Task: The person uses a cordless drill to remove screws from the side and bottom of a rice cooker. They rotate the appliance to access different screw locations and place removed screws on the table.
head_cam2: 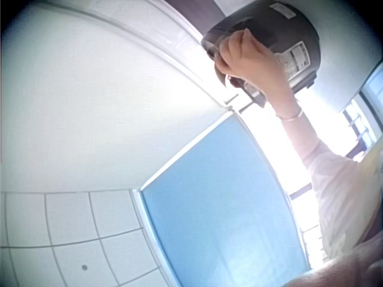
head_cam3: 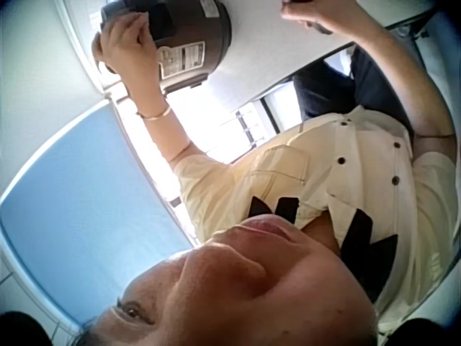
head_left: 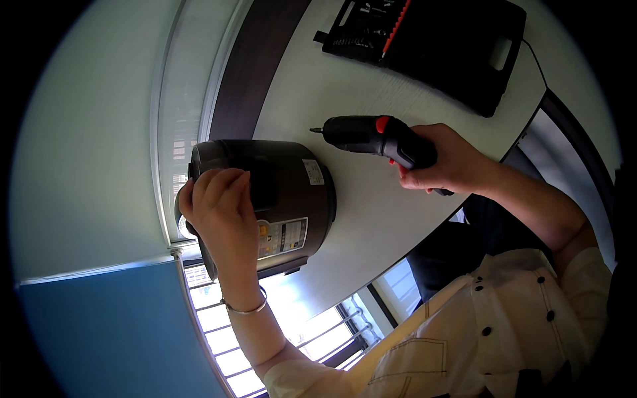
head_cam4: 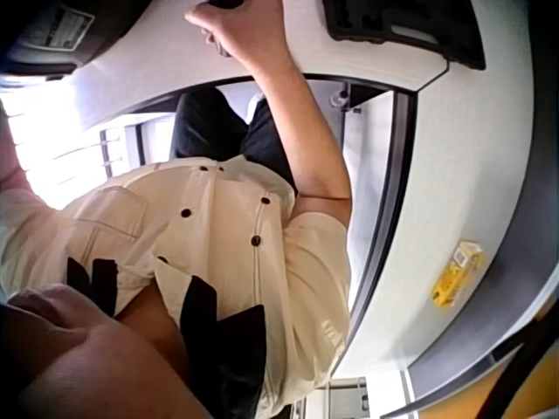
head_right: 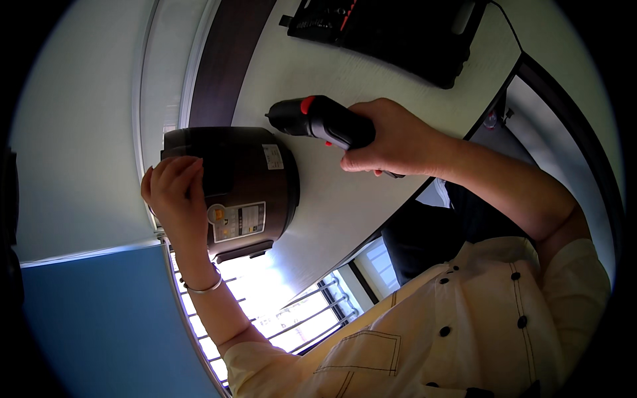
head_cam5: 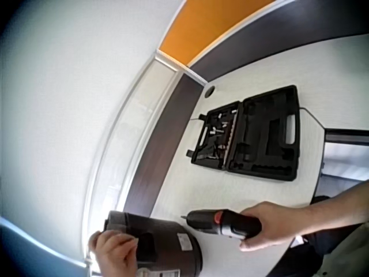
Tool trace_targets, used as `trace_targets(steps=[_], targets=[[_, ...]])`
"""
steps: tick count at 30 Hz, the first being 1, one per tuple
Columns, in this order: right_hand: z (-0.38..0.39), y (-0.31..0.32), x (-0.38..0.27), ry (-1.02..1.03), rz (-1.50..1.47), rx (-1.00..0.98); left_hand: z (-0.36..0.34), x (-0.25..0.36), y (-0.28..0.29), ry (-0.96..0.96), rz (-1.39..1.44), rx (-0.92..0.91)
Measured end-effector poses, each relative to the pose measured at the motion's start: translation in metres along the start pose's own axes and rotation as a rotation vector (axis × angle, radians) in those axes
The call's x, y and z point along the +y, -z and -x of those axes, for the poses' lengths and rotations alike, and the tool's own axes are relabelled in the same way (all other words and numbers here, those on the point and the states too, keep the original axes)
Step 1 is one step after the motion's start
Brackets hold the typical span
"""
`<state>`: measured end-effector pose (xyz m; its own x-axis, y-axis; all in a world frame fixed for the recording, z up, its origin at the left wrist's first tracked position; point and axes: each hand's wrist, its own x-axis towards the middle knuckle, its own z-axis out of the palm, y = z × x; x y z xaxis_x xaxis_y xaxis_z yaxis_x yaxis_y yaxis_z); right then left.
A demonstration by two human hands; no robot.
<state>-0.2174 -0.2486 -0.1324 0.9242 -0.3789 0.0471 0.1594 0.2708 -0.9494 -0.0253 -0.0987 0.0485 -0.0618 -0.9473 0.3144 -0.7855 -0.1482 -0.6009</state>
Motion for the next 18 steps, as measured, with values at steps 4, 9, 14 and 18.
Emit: trace_targets(steps=[4,9,14,18], targets=[[0.0002,-0.0006,0.0016,0.021,0.011,-0.007,0.0045,0.0017,-0.0021,-0.015,0.014,0.057],[-0.0010,-0.0013,0.0020,0.012,0.013,0.008,0.0033,0.0025,-0.0034,0.036,-0.010,0.090],[-0.0006,-0.0015,0.0012,0.012,0.026,0.011,0.0014,0.0063,-0.0058,0.094,-0.021,0.077],[-0.0001,-0.0003,0.0015,0.006,0.022,0.007,-0.0007,0.0083,-0.0054,0.087,-0.043,0.062]])
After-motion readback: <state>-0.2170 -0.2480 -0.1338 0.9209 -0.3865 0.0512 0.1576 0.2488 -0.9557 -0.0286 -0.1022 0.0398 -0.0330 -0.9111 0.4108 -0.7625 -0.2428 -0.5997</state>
